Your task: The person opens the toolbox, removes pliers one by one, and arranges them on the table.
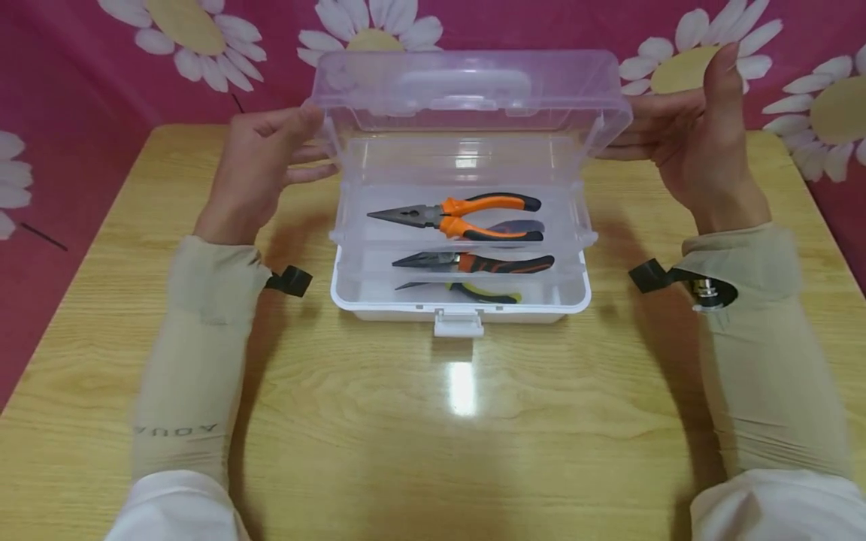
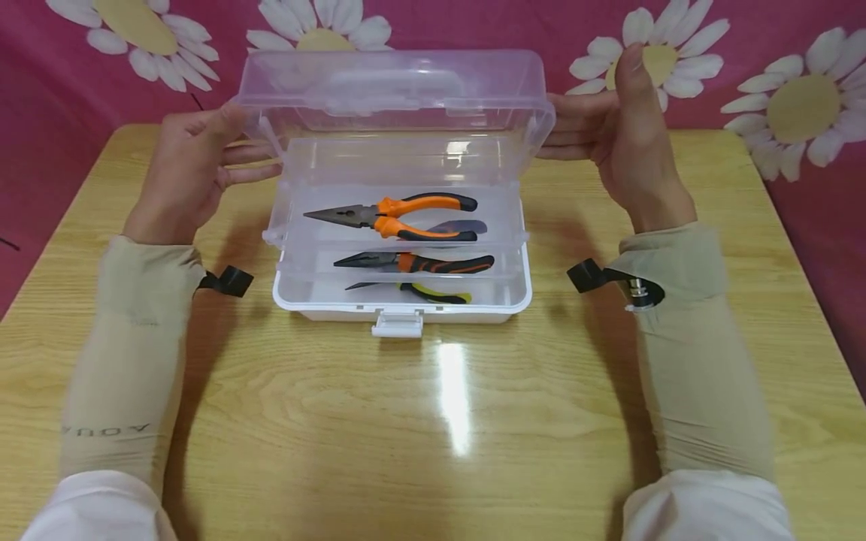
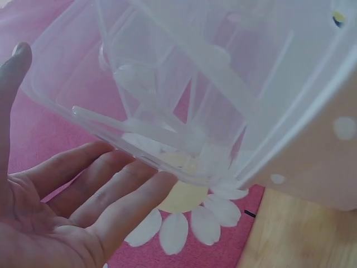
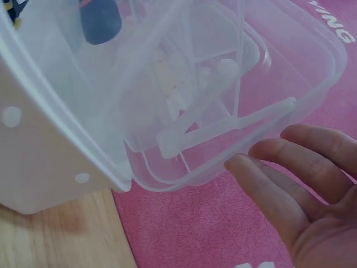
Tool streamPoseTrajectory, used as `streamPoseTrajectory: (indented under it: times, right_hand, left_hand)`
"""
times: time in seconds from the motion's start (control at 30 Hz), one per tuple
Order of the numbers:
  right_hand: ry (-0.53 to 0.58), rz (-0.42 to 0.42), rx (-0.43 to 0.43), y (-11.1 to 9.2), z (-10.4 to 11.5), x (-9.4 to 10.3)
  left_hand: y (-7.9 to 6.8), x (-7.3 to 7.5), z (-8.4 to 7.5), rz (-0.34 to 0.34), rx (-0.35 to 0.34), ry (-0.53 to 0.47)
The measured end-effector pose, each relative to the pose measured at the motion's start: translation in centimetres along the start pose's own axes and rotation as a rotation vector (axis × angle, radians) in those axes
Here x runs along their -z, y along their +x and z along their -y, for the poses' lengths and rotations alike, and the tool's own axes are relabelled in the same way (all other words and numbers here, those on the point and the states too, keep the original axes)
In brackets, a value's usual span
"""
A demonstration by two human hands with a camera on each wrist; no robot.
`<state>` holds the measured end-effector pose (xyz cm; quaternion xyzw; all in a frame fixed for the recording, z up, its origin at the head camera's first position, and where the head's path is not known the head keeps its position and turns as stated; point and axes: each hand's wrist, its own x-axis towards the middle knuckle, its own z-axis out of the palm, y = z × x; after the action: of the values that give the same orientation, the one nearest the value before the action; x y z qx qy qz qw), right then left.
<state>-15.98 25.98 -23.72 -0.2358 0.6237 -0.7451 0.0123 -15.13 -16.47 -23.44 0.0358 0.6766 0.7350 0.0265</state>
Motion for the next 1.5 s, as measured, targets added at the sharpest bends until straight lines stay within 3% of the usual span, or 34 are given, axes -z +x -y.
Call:
streamPoseTrajectory:
  times: [0.3,0.47,0.7,0.93,1.13,1.3,1.5]
  right_hand:
    - [-0.076,-0.026,-0.018,0.1,0.1,-0.4]
    - [-0.054,-0.066,0.0,0.2,-0.1,-0.9]
    - [-0.142,-0.261,-0.041,0.5,0.8,-2.0]
    - [-0.244,-0.331,-0.031,0.4,1.1,-2.7]
    - [-0.18,-0.374,-0.063,0.0,1.8,-3.2]
    - [-0.12,-0.344,-0.07,-0.2,2.4,-3.1]
    - [-0.072,-0.359,-0.103,-0.1,2.3,-3.0]
  left_hand:
    - [0.8,-0.1,0.2,-0.023,0.018,0.038]
    - [1.2,-0.5,0.3,-0.082,0.008,0.094]
    - [1.2,-1.1,-0.1,-0.134,-0.028,0.114]
    - [0.9,-1.7,-0.5,-0.171,-0.102,0.247]
    - [0.4,-1.9,-0.9,-0.175,-0.098,0.31]
    - [0.1,-1.8,-1.5,-0.171,-0.095,0.375]
    - [0.1,-1.8,-1.5,-0.177,-0.073,0.353]
